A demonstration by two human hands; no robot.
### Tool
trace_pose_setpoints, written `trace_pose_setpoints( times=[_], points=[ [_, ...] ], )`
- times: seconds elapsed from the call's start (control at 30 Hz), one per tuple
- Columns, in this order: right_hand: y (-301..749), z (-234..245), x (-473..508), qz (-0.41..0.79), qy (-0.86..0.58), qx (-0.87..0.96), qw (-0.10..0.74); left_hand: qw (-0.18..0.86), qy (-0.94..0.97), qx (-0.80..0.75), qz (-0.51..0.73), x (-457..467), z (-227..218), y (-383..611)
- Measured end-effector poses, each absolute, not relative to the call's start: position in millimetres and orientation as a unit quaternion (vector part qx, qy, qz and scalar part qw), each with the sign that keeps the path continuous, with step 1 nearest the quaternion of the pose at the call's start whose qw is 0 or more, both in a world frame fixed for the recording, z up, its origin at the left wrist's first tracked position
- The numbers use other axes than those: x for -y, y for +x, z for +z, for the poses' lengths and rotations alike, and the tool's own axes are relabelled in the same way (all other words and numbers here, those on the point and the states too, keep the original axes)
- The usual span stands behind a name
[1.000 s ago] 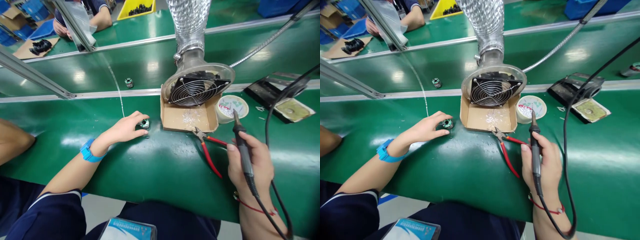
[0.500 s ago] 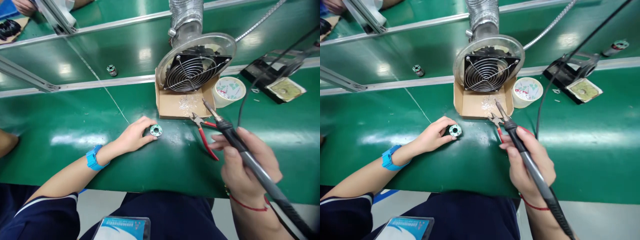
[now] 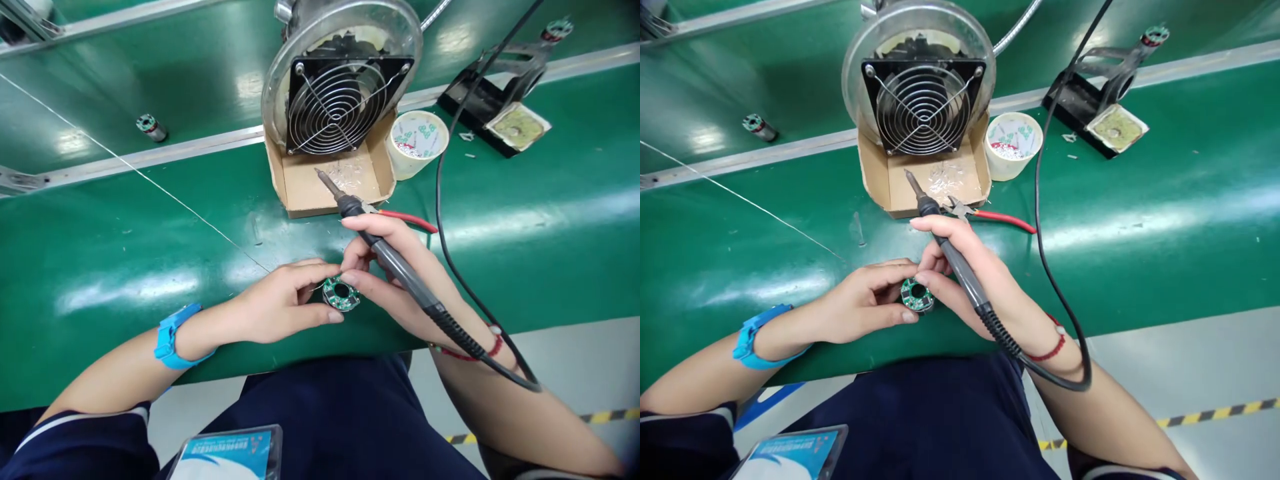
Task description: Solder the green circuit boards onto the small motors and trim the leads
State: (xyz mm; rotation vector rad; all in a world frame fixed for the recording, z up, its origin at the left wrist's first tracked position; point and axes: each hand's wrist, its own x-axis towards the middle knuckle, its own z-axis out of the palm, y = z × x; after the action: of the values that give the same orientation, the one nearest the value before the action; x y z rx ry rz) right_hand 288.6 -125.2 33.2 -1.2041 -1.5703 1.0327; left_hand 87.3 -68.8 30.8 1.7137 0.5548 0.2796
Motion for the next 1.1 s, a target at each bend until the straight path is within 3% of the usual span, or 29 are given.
trace_pose_setpoints(
  times=[0.17, 0.77, 1.1],
  points=[
    [287, 34, 125, 0.471, -0.488, 0.588, 0.440, 0.608, 0.753, -0.231, 0.096, 69, 32, 83],
    [293, 35, 128, 0.441, -0.505, 0.631, 0.391, 0.604, 0.751, -0.229, 0.133, 67, 26, 84],
    [285, 34, 124, 0.337, -0.488, 0.709, 0.382, 0.596, 0.746, -0.268, 0.126, 68, 19, 81]
  ],
)
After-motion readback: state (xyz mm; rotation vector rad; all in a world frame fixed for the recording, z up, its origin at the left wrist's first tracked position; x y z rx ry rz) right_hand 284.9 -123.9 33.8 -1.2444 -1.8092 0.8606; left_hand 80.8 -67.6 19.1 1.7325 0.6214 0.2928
